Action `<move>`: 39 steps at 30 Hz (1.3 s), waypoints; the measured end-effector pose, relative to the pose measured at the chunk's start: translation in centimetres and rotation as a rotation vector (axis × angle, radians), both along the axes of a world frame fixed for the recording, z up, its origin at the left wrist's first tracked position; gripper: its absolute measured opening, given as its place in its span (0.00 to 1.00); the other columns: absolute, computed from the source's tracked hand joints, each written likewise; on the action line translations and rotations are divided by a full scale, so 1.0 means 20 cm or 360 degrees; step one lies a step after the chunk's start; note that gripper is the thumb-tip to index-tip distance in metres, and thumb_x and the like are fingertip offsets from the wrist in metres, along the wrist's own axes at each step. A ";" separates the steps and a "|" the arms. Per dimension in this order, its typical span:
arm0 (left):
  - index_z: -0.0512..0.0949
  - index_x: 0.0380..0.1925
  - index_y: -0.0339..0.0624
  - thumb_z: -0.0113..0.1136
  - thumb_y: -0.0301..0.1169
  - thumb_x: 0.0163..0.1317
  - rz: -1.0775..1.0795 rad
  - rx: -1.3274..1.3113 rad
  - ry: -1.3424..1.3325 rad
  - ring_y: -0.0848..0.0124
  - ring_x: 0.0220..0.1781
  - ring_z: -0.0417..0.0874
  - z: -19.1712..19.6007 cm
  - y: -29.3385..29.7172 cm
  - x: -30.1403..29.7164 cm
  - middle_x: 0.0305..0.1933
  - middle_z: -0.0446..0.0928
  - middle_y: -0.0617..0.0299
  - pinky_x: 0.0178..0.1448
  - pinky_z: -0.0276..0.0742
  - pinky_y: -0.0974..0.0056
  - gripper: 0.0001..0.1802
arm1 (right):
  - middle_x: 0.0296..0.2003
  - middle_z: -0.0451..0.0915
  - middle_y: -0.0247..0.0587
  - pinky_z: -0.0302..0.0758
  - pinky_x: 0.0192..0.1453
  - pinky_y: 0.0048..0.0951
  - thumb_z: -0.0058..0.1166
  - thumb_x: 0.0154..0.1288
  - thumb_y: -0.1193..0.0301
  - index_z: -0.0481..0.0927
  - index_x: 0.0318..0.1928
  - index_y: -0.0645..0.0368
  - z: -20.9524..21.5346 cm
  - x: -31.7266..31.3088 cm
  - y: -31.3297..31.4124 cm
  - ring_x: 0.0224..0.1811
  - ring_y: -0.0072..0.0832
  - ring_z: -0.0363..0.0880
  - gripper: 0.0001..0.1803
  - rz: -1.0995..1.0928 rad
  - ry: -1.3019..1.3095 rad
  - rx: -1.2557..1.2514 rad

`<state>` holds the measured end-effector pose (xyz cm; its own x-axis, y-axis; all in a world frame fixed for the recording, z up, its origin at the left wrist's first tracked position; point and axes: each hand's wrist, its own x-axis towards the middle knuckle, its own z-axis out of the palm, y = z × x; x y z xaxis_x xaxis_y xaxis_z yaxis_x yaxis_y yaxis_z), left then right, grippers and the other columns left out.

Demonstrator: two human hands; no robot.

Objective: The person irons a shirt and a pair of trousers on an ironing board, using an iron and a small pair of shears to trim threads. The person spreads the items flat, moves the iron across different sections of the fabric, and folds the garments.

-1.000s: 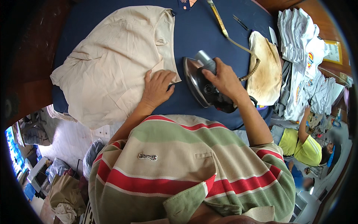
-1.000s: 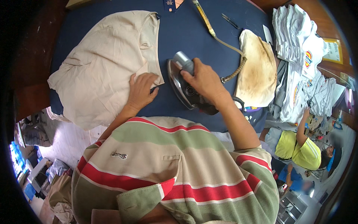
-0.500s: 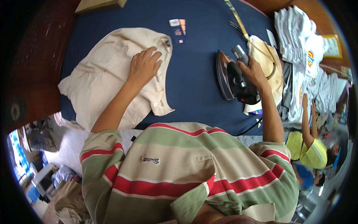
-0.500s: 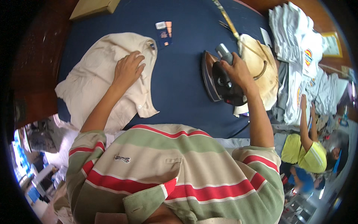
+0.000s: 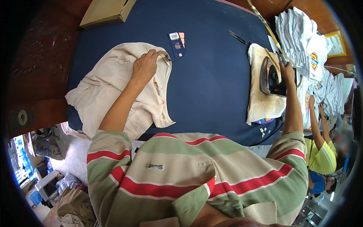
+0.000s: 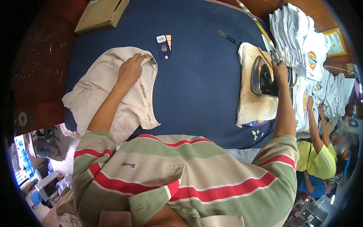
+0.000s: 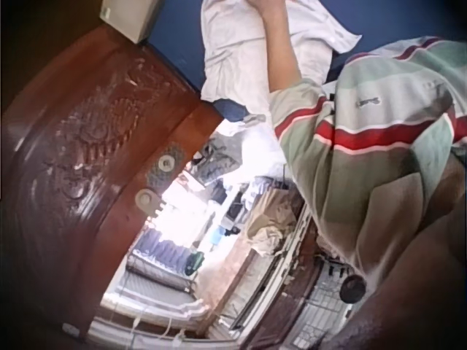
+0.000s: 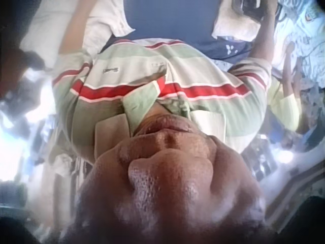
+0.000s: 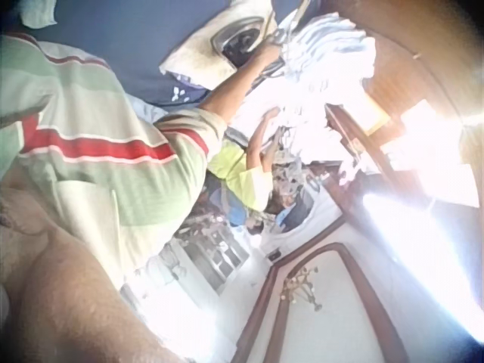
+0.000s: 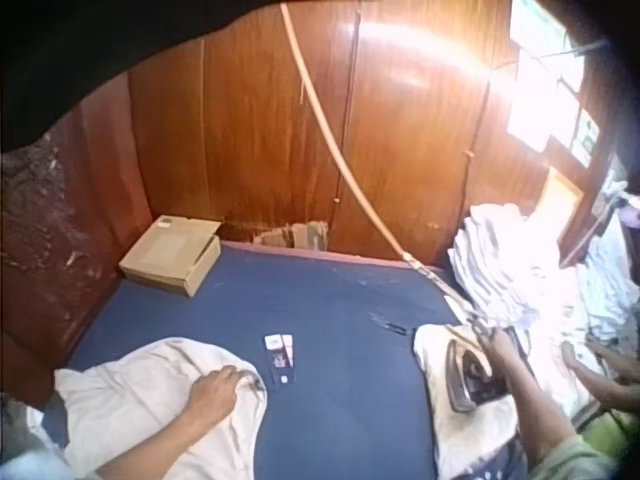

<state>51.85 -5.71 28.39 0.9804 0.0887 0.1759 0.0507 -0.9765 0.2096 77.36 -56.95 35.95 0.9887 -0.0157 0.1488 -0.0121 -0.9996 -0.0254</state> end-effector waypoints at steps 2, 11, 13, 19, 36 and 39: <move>0.72 0.44 0.41 0.52 0.21 0.50 0.0026 -0.0020 -0.0051 0.59 0.47 0.77 0.04 0.02 -0.06 0.53 0.70 0.59 0.49 0.75 0.57 0.18 | 0.44 0.77 0.54 0.73 0.48 0.41 0.50 0.58 0.50 0.75 0.49 0.61 0.02 -0.15 0.31 0.43 0.44 0.78 0.29 0.0338 -0.0593 -0.0375; 0.68 0.52 0.43 0.52 0.21 0.49 0.0029 -0.0218 0.0070 0.57 0.57 0.72 0.21 0.00 -0.01 0.60 0.65 0.59 0.57 0.70 0.56 0.26 | 0.50 0.70 0.45 0.64 0.53 0.50 0.50 0.57 0.47 0.80 0.39 0.57 -0.48 -0.61 1.84 0.55 0.43 0.66 0.25 0.0612 0.0321 0.0589; 0.68 0.53 0.43 0.52 0.21 0.49 0.0041 -0.0209 0.0041 0.57 0.56 0.72 0.21 0.02 -0.04 0.61 0.64 0.60 0.57 0.70 0.56 0.27 | 0.49 0.70 0.45 0.64 0.52 0.49 0.53 0.57 0.53 0.80 0.40 0.56 -0.53 -0.65 1.93 0.53 0.43 0.67 0.20 0.0671 0.0343 0.0738; 0.69 0.52 0.43 0.49 0.18 0.48 0.0069 -0.0322 0.0009 0.57 0.56 0.72 0.21 0.06 -0.13 0.60 0.65 0.58 0.58 0.70 0.56 0.27 | 0.54 0.68 0.45 0.63 0.54 0.50 0.54 0.55 0.60 0.70 0.53 0.56 -0.54 -0.71 1.94 0.56 0.44 0.66 0.25 0.0674 0.0307 0.1075; 0.69 0.54 0.42 0.47 0.16 0.45 0.0042 -0.0412 0.0043 0.58 0.58 0.70 0.30 0.05 -0.17 0.60 0.65 0.57 0.58 0.69 0.58 0.30 | 0.36 0.79 0.40 0.76 0.40 0.29 0.62 0.50 0.72 0.71 0.49 0.60 -0.39 -0.22 1.93 0.37 0.31 0.79 0.23 0.1064 0.0710 0.1366; 0.67 0.56 0.40 0.49 0.16 0.43 0.0110 -0.0576 0.0083 0.58 0.60 0.69 0.28 0.15 -0.28 0.61 0.63 0.55 0.61 0.67 0.60 0.33 | 0.38 0.79 0.41 0.76 0.40 0.25 0.49 0.61 0.78 0.75 0.48 0.65 -0.07 -0.59 1.87 0.38 0.25 0.78 0.14 0.1247 0.0686 0.1936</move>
